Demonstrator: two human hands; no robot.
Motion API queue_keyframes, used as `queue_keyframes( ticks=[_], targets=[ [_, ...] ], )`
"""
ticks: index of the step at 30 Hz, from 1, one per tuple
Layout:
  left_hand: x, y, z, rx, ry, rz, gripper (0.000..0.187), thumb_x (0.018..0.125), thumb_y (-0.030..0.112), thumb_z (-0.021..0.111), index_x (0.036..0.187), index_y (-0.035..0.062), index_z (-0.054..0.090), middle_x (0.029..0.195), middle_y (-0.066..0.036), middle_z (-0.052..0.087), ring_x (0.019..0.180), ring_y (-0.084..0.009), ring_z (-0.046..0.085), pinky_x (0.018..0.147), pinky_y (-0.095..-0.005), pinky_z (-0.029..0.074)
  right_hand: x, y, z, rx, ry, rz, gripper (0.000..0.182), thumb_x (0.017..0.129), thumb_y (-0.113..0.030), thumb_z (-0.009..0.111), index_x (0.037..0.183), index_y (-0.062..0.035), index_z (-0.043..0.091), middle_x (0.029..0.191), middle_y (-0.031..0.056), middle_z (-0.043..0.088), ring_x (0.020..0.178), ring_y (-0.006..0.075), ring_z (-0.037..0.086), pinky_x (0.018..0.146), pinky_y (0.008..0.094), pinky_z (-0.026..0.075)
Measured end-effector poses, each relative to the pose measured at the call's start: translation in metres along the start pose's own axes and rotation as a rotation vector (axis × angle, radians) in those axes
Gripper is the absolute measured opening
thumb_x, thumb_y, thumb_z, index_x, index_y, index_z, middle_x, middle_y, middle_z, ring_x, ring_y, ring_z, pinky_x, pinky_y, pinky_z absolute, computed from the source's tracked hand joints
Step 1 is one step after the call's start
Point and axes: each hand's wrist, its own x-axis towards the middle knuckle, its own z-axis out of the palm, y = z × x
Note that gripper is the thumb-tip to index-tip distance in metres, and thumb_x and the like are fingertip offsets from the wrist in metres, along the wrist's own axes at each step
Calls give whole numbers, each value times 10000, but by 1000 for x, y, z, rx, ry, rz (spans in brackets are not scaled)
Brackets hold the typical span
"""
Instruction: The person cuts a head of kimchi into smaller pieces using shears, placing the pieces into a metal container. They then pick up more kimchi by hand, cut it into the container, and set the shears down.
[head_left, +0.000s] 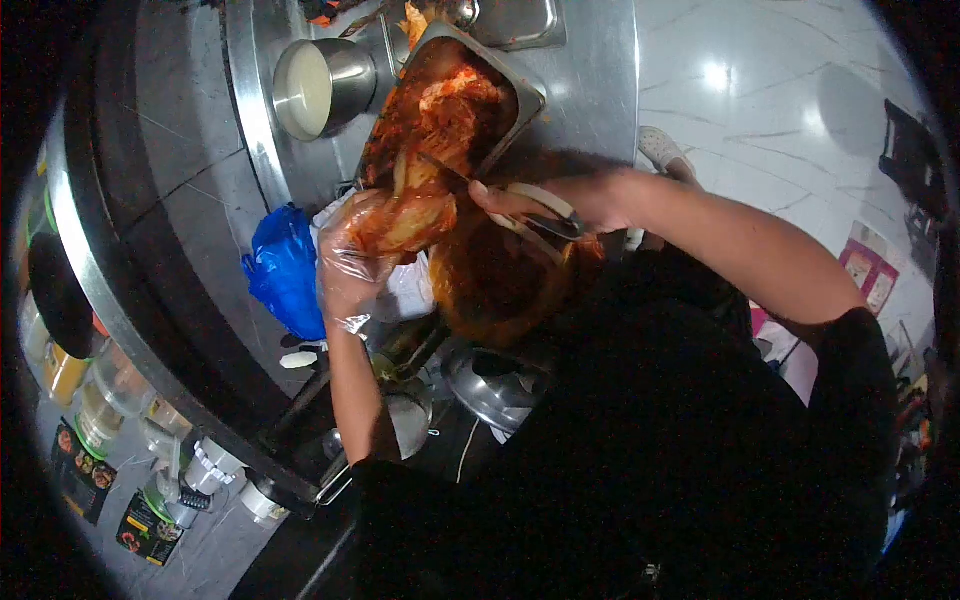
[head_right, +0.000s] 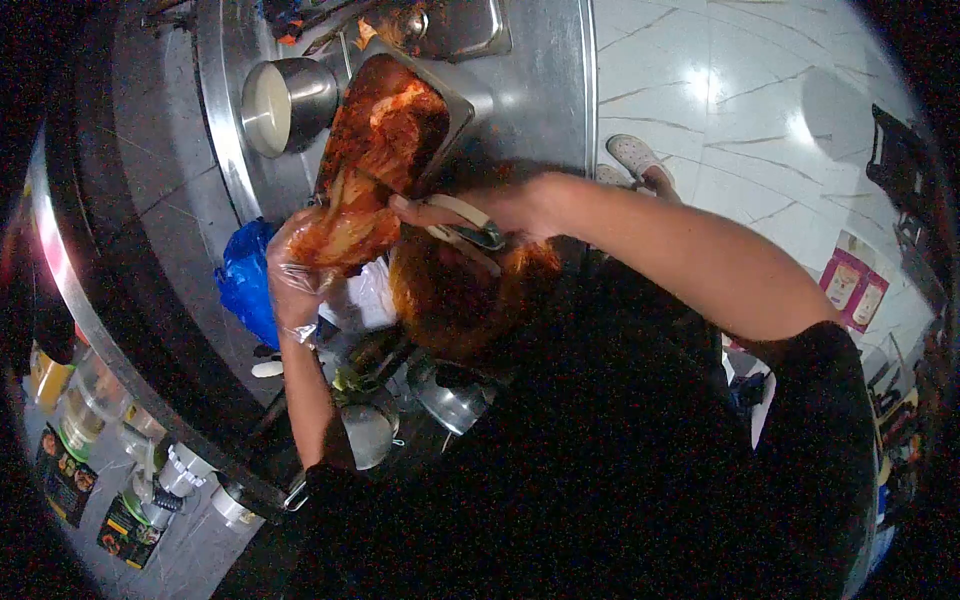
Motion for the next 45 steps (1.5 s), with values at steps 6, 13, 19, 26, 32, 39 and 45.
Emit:
queue_keyframes(
  ticks=[6, 13, 19, 26, 32, 39, 45],
  targets=[
    [6, 2, 1, 1, 43, 69, 549, 716, 107, 858, 1203, -17, 638, 1266, -154, 628, 1159, -286, 625, 1005, -387, 490, 8, -2, 5, -255, 225, -82, 753, 764, -872, 569, 752, -121, 524, 722, 12, 548, 591, 129, 530, 540, 317, 432],
    [-3, -28, -3, 1, 72, 76, 553, 729, 174, 859, 1205, -11, 646, 1261, -172, 647, 1169, -312, 624, 1031, -404, 468, -41, -36, -12, -921, 420, 145, 665, 802, -708, 690, 841, -45, 675, 760, 117, 625, 733, 227, 653, 644, 385, 522],
    [-4, -15, -9, 243, 82, 168, 596, 733, 208, 809, 1259, 9, 612, 1250, -153, 638, 1148, -306, 627, 1022, -411, 474, -55, -98, 2, -2237, 832, -224, 378, 832, -401, 649, 986, -61, 708, 966, 119, 652, 976, 241, 616, 811, 375, 462],
    [-20, -27, 4, 158, 302, 189, 584, 738, 161, 790, 1264, -5, 600, 1249, -155, 638, 1155, -281, 623, 1024, -403, 476, 11, -132, -5, -2616, 732, -319, 451, 835, -302, 611, 1196, -38, 659, 1115, 73, 593, 1105, 213, 536, 937, 335, 418],
    [-28, -40, 1, -82, 319, 145, 575, 742, 122, 774, 1269, -17, 590, 1249, -156, 637, 1161, -258, 620, 1026, -397, 478, 34, -144, 8, -2559, 421, -139, 169, 866, -235, 613, 875, -139, 751, 1055, 79, 674, 996, 230, 658, 750, 350, 553],
    [-1, -60, 2, -559, 283, 154, 567, 747, 75, 755, 1275, -31, 578, 1249, -158, 637, 1168, -233, 617, 1028, -389, 479, 59, -140, -7, -2637, 429, -458, 231, 832, -282, 620, 982, -137, 720, 1123, 85, 650, 1050, 221, 612, 740, 378, 544],
    [-11, -65, -9, -474, 449, 53, 551, 750, 19, 732, 1268, -62, 562, 1243, -138, 630, 1171, -230, 609, 1027, -380, 485, 45, -153, -23, -2486, 255, -487, 202, 864, -275, 605, 851, -103, 710, 843, 128, 693, 827, 313, 724, 725, 437, 589]
  ],
)
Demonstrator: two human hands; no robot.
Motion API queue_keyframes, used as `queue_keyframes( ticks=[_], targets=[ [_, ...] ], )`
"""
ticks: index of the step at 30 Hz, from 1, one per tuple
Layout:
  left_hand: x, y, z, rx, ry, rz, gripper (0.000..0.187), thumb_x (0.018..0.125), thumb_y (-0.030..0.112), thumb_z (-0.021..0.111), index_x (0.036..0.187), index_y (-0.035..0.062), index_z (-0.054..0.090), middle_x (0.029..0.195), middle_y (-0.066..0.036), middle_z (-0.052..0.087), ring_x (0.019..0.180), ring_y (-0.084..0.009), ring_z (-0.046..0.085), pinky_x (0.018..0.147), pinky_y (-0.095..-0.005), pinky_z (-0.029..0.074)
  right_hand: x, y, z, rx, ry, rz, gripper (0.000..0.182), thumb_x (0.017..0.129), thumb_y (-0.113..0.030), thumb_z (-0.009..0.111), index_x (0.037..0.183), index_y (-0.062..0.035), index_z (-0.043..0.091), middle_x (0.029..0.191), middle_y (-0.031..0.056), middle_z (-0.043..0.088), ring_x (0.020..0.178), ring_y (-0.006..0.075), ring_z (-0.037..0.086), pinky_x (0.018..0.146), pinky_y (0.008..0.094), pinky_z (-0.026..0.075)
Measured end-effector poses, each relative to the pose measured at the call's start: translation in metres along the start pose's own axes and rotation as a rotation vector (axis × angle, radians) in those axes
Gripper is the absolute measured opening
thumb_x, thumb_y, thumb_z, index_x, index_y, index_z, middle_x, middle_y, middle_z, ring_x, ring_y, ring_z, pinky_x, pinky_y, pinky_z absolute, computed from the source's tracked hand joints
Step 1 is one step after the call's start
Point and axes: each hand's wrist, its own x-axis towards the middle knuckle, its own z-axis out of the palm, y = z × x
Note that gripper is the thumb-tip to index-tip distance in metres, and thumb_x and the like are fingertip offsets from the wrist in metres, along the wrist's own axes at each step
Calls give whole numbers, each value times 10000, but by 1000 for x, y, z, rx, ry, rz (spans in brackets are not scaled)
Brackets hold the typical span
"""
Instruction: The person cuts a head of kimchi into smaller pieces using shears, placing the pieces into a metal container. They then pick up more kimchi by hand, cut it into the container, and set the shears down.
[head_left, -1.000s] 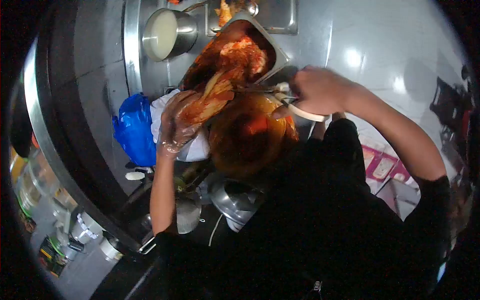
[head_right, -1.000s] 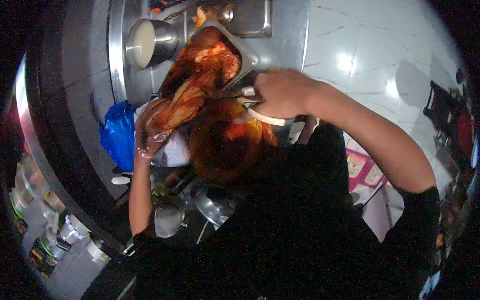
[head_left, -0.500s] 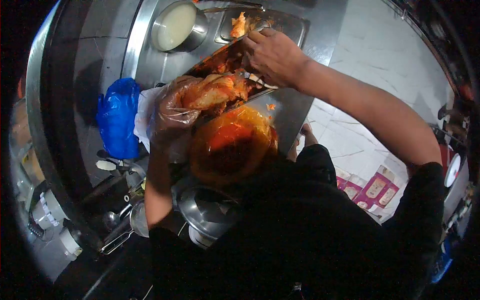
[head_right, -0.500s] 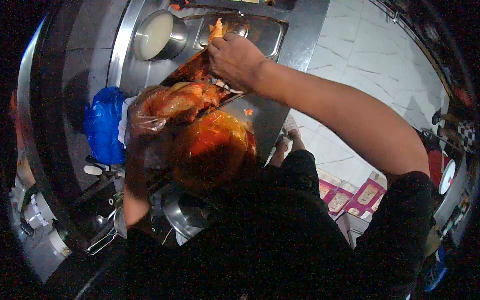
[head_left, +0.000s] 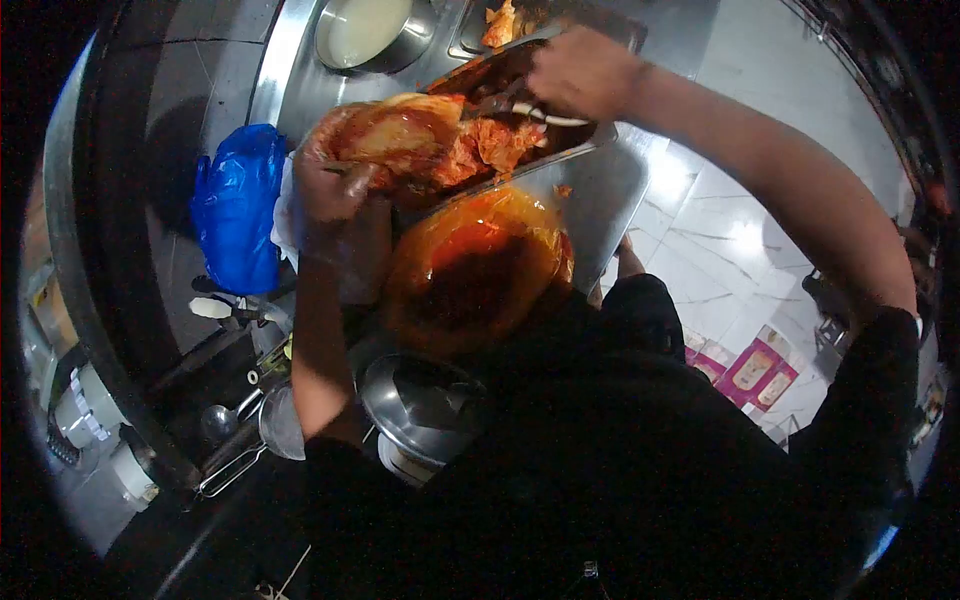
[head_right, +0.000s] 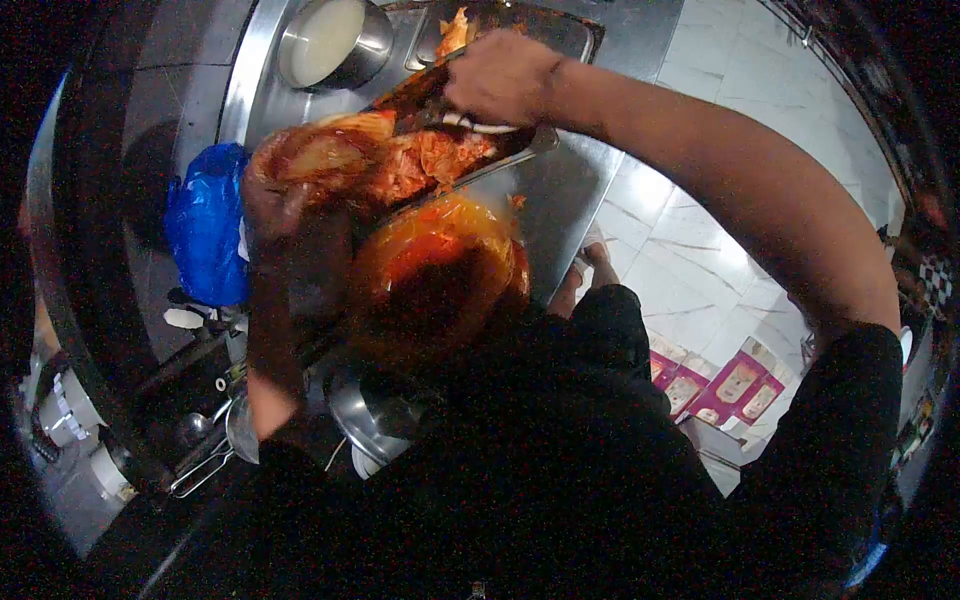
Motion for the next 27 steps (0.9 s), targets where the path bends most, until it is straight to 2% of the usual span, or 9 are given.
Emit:
queue_keyframes(
  ticks=[3, 4, 6, 8, 11, 15, 18, 23, 27],
  targets=[
    [-3, -2, -10, -57, 59, -137, 533, 763, 24, 724, 1264, -60, 565, 1197, -130, 648, 1131, -238, 628, 1002, -373, 500, -10, 15, 1, -48, 78, 135, 302, 818, -389, 690, 895, -101, 735, 863, 145, 702, 855, 325, 721, 746, 428, 588],
    [-6, -10, -15, -80, 80, -94, 527, 765, 27, 723, 1261, -59, 567, 1183, -131, 653, 1123, -235, 632, 996, -372, 504, 9, 19, -27, 84, -654, 380, 549, 824, -533, 674, 1204, -141, 726, 1353, 190, 566, 1326, 360, 487, 1040, 423, 452],
    [-6, -20, -19, -128, 115, -4, 515, 771, 31, 723, 1255, -56, 573, 1156, -134, 663, 1105, -229, 639, 985, -372, 510, -10, 16, -72, -133, -312, 122, 445, 861, -481, 643, 1068, -98, 734, 1179, 199, 646, 1200, 321, 583, 955, 403, 498],
    [-7, -13, -19, -80, 76, 17, 509, 773, 30, 728, 1251, -53, 576, 1165, -138, 658, 1113, -226, 635, 983, -372, 509, -11, 33, -27, -183, 232, -82, 316, 887, -358, 609, 858, -65, 722, 860, 156, 713, 821, 321, 701, 718, 415, 568],
    [-10, -6, -13, 14, 73, -26, 588, 787, 96, 735, 1317, -41, 519, 1217, -150, 641, 1113, -248, 643, 978, -381, 527, 8, 13, -34, 153, -143, -41, 528, 701, -535, 787, 982, -90, 752, 965, 167, 710, 910, 329, 718, 770, 431, 587],
    [-6, 13, 13, -82, 115, -89, 417, 820, 17, 685, 1222, -55, 598, 1125, -135, 689, 1030, -217, 667, 909, -348, 539, 27, -10, -25, 30, -124, 28, 556, 700, -537, 796, 1022, -86, 753, 994, 165, 722, 954, 317, 717, 801, 438, 586],
    [-3, 9, 19, -7, 164, 47, 390, 822, -5, 672, 1205, -48, 611, 1105, -130, 702, 996, -215, 681, 888, -344, 552, 28, -20, -12, -5, -107, 77, 512, 736, -497, 779, 1033, -81, 752, 1001, 156, 730, 977, 310, 717, 814, 442, 588],
    [-11, -48, -13, -126, 130, -18, 516, 900, 91, 672, 1362, -33, 479, 1250, -168, 627, 1108, -288, 648, 930, -412, 566, 17, -14, -8, 28, -61, 92, 281, 878, -322, 653, 957, -68, 744, 969, 130, 737, 960, 317, 719, 790, 436, 597],
    [-12, -42, -9, -147, 142, -116, 498, 910, 81, 650, 1364, -33, 480, 1249, -165, 627, 1103, -287, 649, 931, -410, 566, 32, -17, 18, -41, 37, 50, 309, 871, -364, 657, 937, -78, 752, 940, 113, 740, 929, 292, 726, 748, 443, 593]
  ],
)
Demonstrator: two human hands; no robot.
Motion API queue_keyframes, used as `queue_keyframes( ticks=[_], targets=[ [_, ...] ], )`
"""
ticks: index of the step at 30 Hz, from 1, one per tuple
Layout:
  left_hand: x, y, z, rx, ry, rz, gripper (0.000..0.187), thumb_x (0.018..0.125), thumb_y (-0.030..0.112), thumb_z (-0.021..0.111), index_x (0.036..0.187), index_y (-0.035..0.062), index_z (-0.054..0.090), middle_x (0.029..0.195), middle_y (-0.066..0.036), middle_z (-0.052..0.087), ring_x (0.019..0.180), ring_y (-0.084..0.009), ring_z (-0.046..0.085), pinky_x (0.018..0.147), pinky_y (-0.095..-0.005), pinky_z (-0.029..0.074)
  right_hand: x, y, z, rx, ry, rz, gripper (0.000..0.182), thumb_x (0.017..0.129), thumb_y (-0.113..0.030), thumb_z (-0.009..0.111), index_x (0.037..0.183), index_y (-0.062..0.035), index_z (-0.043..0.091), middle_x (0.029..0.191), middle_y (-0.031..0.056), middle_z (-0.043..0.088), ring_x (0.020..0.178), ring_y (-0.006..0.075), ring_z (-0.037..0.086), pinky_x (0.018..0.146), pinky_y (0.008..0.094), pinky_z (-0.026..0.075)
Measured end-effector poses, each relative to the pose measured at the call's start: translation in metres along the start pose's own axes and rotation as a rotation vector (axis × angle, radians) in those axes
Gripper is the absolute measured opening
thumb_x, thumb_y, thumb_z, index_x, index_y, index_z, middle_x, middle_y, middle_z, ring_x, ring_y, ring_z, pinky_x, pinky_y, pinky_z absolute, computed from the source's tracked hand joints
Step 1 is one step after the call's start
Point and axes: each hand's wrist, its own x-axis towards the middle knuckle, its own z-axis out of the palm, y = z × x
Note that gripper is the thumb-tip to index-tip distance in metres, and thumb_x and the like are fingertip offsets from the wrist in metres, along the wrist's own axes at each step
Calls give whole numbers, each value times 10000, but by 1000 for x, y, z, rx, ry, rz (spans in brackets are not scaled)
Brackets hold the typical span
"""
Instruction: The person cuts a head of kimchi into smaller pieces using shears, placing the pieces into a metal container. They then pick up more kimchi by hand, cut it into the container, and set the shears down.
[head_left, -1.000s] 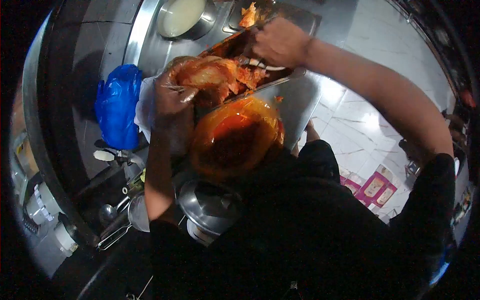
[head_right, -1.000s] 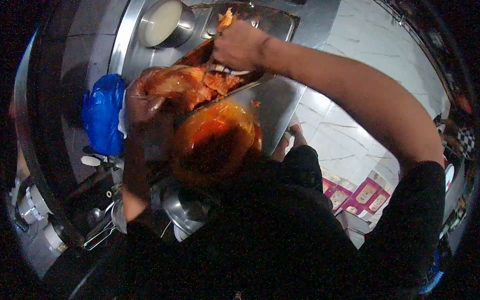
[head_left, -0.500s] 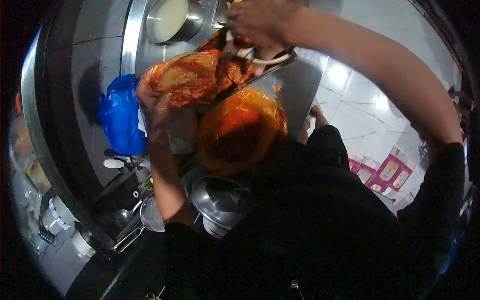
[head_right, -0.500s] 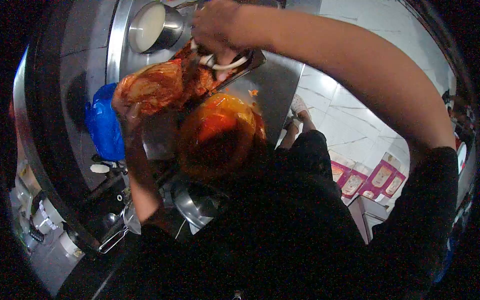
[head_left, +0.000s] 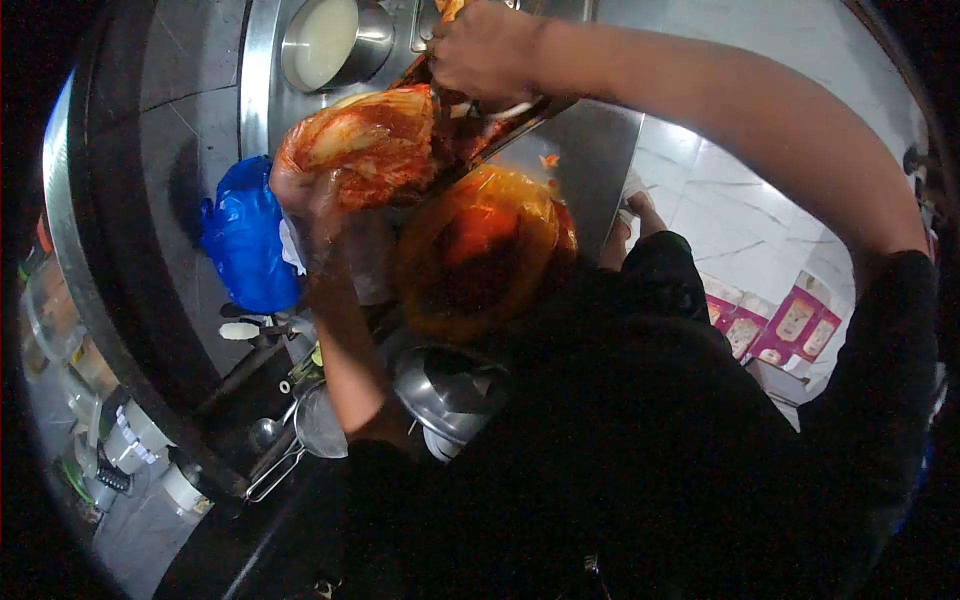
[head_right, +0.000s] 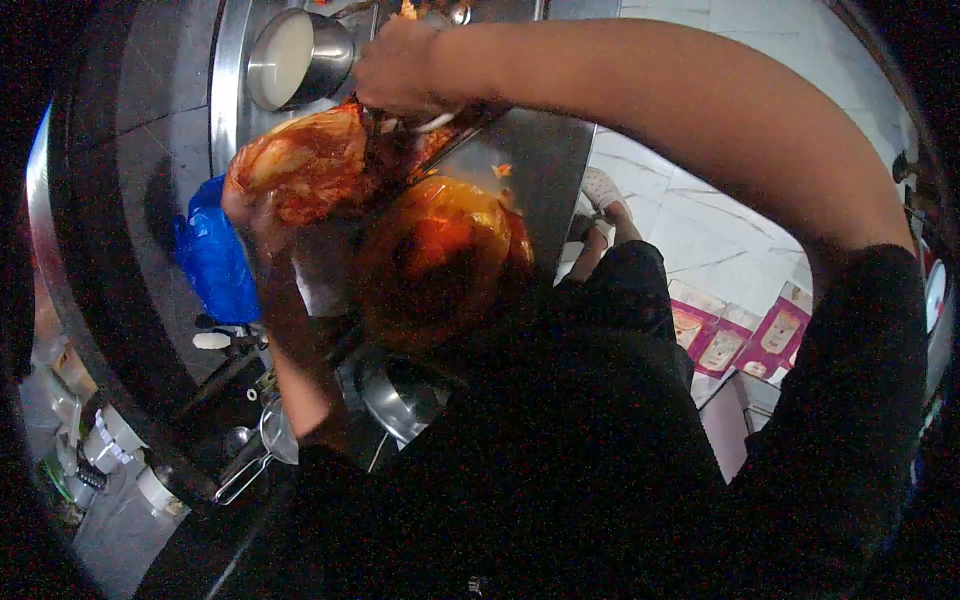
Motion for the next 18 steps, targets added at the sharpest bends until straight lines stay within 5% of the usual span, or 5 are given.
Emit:
queue_keyframes(
  ticks=[2, 3, 10, 13, 18],
  targets=[
    [4, 8, 3, -31, 32, -66, 489, 915, 76, 639, 1365, -33, 480, 1248, -164, 627, 1100, -286, 650, 932, -409, 566, -6, 11, -14, -8, -80, -39, 328, 858, -392, 668, 944, -90, 763, 959, 94, 741, 954, 263, 723, 733, 437, 588],
    [4, 17, 8, -49, 52, -93, 485, 918, 73, 633, 1365, -33, 480, 1248, -164, 627, 1098, -285, 650, 932, -409, 566, -20, 21, -16, 232, 4, -38, 273, 875, -297, 603, 796, -62, 717, 778, 128, 710, 683, 335, 688, 621, 434, 564],
    [-4, 74, 61, -121, 155, -107, 404, 892, -5, 616, 1289, -47, 554, 1194, -155, 663, 1022, -248, 682, 880, -378, 577, -51, 42, -69, 7, -497, 224, 338, 871, -334, 634, 893, -14, 737, 931, 170, 730, 921, 341, 717, 733, 445, 581],
    [-4, 74, 64, -14, 170, -150, 400, 938, 65, 605, 1317, -46, 540, 1204, -171, 658, 1035, -273, 686, 886, -395, 587, -66, 26, -44, -60, -149, 208, 417, 857, -412, 660, 968, -20, 749, 1063, 195, 715, 1022, 346, 691, 796, 454, 575],
    [-7, 90, 105, 203, 298, -196, 366, 934, 41, 617, 1278, -70, 562, 1138, -192, 689, 915, -265, 722, 777, -371, 620, -45, -12, -59, 12, -274, 179, 276, 848, -361, 672, 914, -113, 773, 928, 72, 743, 921, 237, 726, 703, 396, 578]
  ],
)
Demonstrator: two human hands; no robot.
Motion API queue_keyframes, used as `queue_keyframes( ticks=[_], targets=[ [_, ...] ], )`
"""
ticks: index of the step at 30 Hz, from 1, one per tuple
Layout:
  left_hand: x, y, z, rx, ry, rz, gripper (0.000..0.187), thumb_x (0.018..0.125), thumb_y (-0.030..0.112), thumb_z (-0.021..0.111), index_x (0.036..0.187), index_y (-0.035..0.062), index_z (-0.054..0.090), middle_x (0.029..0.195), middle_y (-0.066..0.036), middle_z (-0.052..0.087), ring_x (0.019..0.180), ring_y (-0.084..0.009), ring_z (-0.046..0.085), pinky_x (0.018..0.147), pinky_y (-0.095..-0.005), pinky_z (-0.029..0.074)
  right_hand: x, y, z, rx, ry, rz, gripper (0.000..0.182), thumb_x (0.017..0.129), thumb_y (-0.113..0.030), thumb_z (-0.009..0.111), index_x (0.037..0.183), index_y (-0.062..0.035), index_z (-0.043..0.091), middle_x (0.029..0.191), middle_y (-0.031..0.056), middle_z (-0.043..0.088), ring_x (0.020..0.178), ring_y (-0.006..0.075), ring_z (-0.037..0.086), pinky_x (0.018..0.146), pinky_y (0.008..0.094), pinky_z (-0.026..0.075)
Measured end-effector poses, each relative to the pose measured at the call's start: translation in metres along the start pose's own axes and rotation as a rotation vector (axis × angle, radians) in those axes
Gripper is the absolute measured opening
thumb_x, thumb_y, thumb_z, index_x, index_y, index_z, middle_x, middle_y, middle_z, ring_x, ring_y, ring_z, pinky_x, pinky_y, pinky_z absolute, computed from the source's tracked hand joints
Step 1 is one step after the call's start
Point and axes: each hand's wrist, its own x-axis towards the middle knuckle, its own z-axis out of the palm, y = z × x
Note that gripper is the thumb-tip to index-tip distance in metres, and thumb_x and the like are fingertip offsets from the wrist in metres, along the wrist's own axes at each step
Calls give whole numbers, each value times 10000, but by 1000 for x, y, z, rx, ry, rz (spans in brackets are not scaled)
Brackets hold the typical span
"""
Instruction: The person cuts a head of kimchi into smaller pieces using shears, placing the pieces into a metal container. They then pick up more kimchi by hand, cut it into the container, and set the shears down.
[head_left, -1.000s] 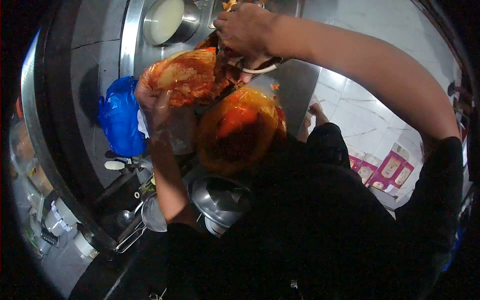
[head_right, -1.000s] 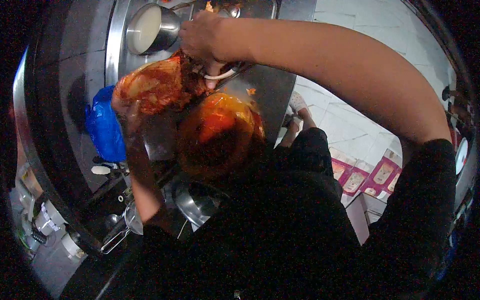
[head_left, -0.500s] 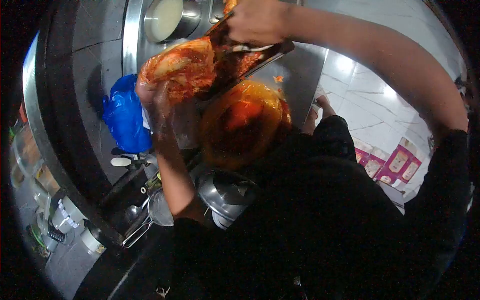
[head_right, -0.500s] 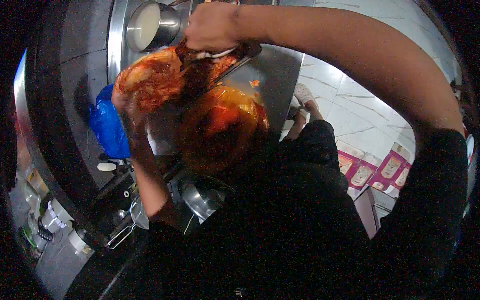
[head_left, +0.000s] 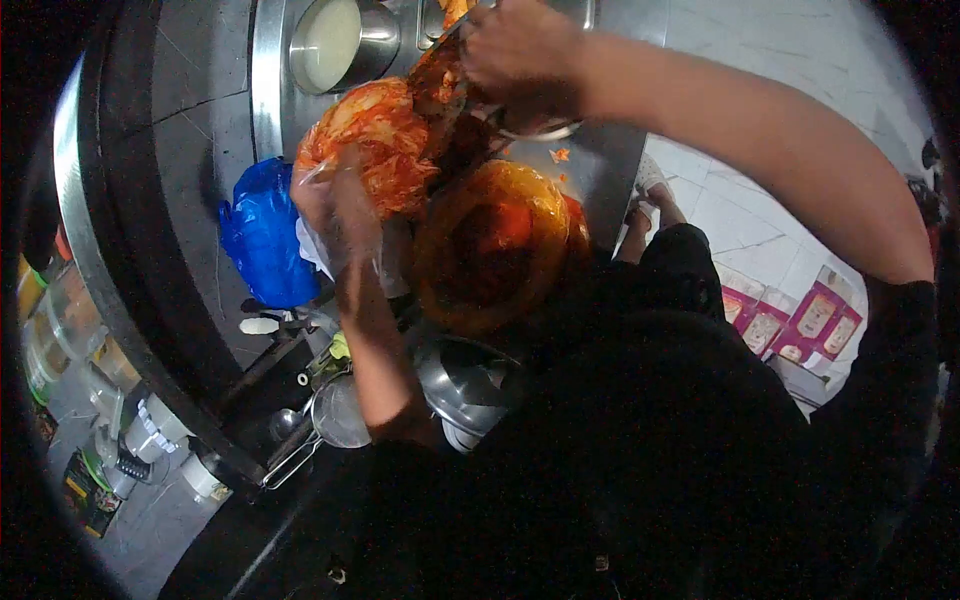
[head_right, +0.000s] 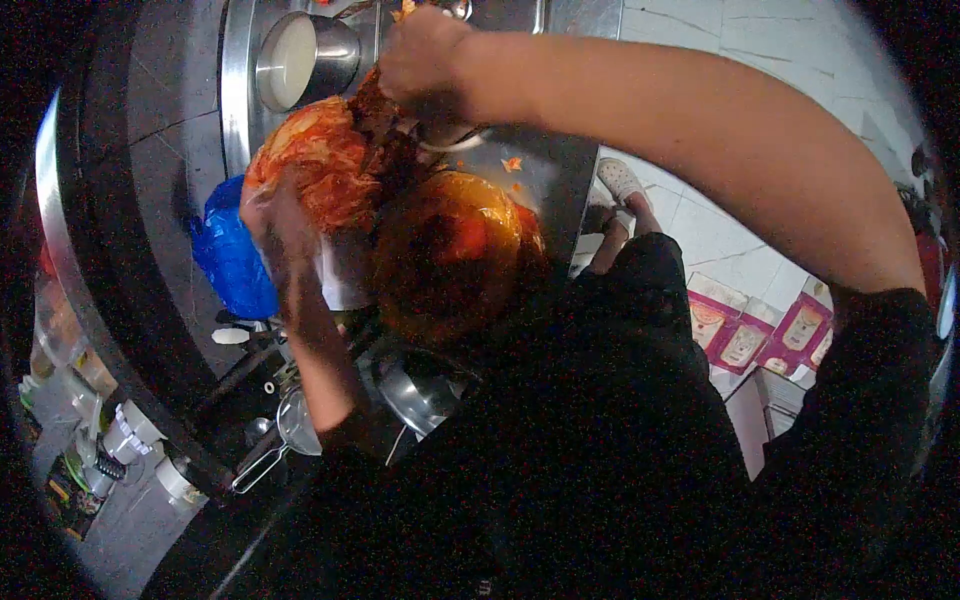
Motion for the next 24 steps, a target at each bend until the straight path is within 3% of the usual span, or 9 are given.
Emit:
queue_keyframes(
  ticks=[3, 6, 9, 11, 13, 15, 18, 21, 24],
  targets=[
    [1, -9, 12, -150, 63, -65, 316, 915, 3, 618, 1224, -61, 600, 1105, -165, 706, 940, -249, 720, 833, -359, 601, 12, -24, 27, 27, 206, 130, 160, 814, -268, 649, 813, -118, 705, 878, 123, 658, 852, 295, 680, 713, 390, 529],
    [1, -8, 12, -219, 22, -57, 311, 911, 17, 624, 1212, -57, 606, 1097, -171, 707, 919, -251, 728, 787, -355, 616, 9, -24, 30, 183, 86, 65, 184, 772, -282, 686, 830, -115, 736, 927, 108, 658, 928, 266, 670, 719, 361, 526],
    [-10, 3, 18, -109, -5, -12, 375, 940, 51, 613, 1287, -78, 555, 1118, -203, 692, 901, -288, 726, 775, -385, 626, 3, -22, 30, 234, 154, 83, 185, 762, -281, 691, 799, -107, 739, 886, 87, 687, 896, 244, 675, 706, 351, 518],
    [-3, -16, 16, -208, 5, -139, 384, 946, 84, 617, 1286, -82, 552, 1132, -204, 685, 922, -290, 723, 799, -392, 623, 14, -25, 51, 90, 465, 88, 178, 769, -274, 688, 769, -103, 738, 820, 85, 706, 827, 244, 698, 677, 358, 529],
    [-3, -19, 22, -263, 6, -179, 359, 923, 70, 602, 1250, -76, 575, 1106, -193, 693, 918, -280, 725, 785, -384, 623, 17, -26, 66, 12, 600, 98, 182, 776, -272, 686, 746, -99, 735, 793, 84, 714, 799, 244, 706, 675, 364, 534],
    [-13, -7, 31, -266, 16, -132, 320, 870, 8, 570, 1179, -59, 623, 1039, -169, 716, 889, -257, 732, 733, -359, 626, 17, -29, 67, 16, 571, 102, 196, 785, -276, 683, 728, -94, 730, 802, 85, 712, 810, 244, 699, 700, 370, 534],
    [-1, -11, 16, -172, 71, -191, 303, 869, 21, 576, 1149, -81, 627, 1040, -168, 710, 867, -251, 726, 755, -352, 609, 9, -18, 54, 321, 122, 26, 193, 797, -286, 681, 754, -107, 738, 867, 90, 706, 891, 238, 684, 731, 360, 540],
    [4, -22, -13, -313, -208, 20, 362, 920, 147, 611, 1199, -81, 584, 1101, -155, 675, 945, -268, 687, 844, -373, 582, 5, -6, 58, 259, 290, -46, 157, 793, -252, 674, 739, -121, 739, 834, 88, 719, 860, 254, 709, 698, 360, 554],
    [18, -22, -21, -221, 5, -170, 416, 900, 151, 584, 1237, -90, 558, 1141, -182, 662, 986, -292, 686, 879, -391, 576, 5, 23, 60, 255, 112, 54, 332, 913, -336, 621, 1000, -45, 757, 1106, 187, 715, 1061, 303, 682, 823, 461, 557]
  ],
)
